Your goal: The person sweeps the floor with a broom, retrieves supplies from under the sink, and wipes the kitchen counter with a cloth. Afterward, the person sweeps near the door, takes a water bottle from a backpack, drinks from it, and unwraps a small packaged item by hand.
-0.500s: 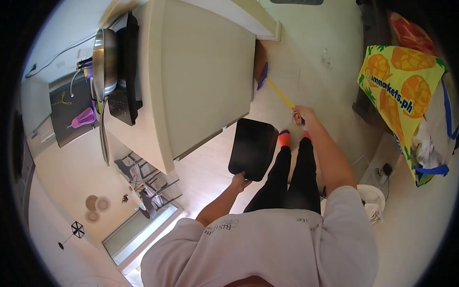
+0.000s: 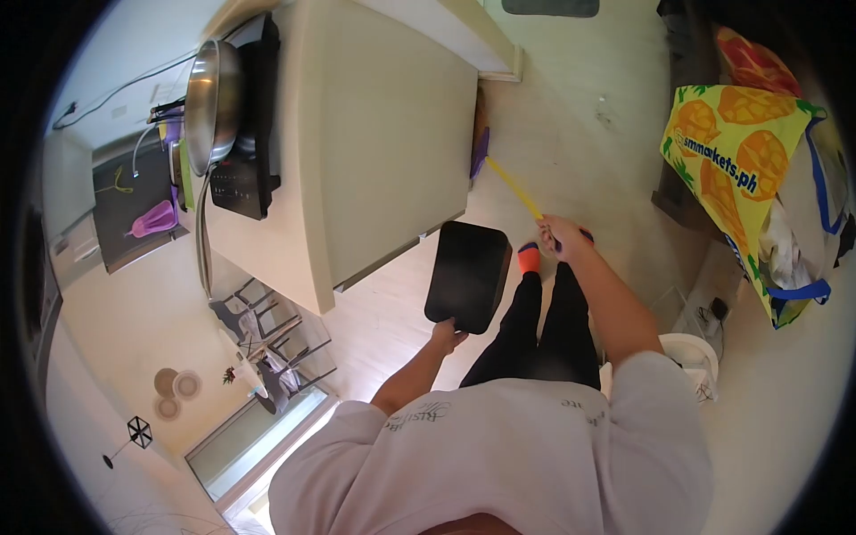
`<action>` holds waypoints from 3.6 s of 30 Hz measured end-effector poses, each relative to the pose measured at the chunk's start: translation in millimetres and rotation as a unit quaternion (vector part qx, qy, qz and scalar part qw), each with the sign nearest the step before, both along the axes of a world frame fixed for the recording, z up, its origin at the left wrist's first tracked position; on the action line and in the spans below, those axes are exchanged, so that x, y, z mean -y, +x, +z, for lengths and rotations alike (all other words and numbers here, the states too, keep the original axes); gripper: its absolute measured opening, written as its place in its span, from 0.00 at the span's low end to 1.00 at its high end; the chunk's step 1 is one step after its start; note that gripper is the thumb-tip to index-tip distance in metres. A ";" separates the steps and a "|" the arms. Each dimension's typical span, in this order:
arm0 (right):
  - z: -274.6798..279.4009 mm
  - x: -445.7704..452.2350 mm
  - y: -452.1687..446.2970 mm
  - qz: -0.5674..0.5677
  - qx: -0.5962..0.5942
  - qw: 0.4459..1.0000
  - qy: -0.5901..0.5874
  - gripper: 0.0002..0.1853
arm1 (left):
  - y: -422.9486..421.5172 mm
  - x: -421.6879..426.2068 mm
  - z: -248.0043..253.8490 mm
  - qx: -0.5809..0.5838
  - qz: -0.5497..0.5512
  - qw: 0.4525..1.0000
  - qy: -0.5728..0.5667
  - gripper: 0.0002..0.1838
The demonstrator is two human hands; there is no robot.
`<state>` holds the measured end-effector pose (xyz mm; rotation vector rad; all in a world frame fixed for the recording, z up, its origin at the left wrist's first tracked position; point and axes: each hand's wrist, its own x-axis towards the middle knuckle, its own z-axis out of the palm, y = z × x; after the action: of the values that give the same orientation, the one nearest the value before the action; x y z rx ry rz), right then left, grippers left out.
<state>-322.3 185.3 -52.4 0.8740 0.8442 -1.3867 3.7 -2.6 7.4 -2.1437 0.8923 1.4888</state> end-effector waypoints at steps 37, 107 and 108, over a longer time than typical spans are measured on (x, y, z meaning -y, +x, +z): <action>204.6 -102.0 314.3 0.101 -0.163 0.858 0.477 0.18 | -362.8 138.0 -263.3 -0.086 0.097 0.981 0.147 0.15; 93.8 -55.5 253.3 0.034 -0.330 0.843 0.424 0.14 | -310.0 20.0 -137.5 -0.202 -0.791 0.578 -0.012 0.42; 96.9 -55.6 284.0 0.049 -0.344 0.823 0.449 0.15 | -315.5 7.1 -136.1 -0.197 -0.789 0.582 -0.005 0.42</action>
<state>-38.2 240.9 44.5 0.9850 2.1877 -1.1813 -311.8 -9.6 -128.6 -0.2215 2.0326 0.7546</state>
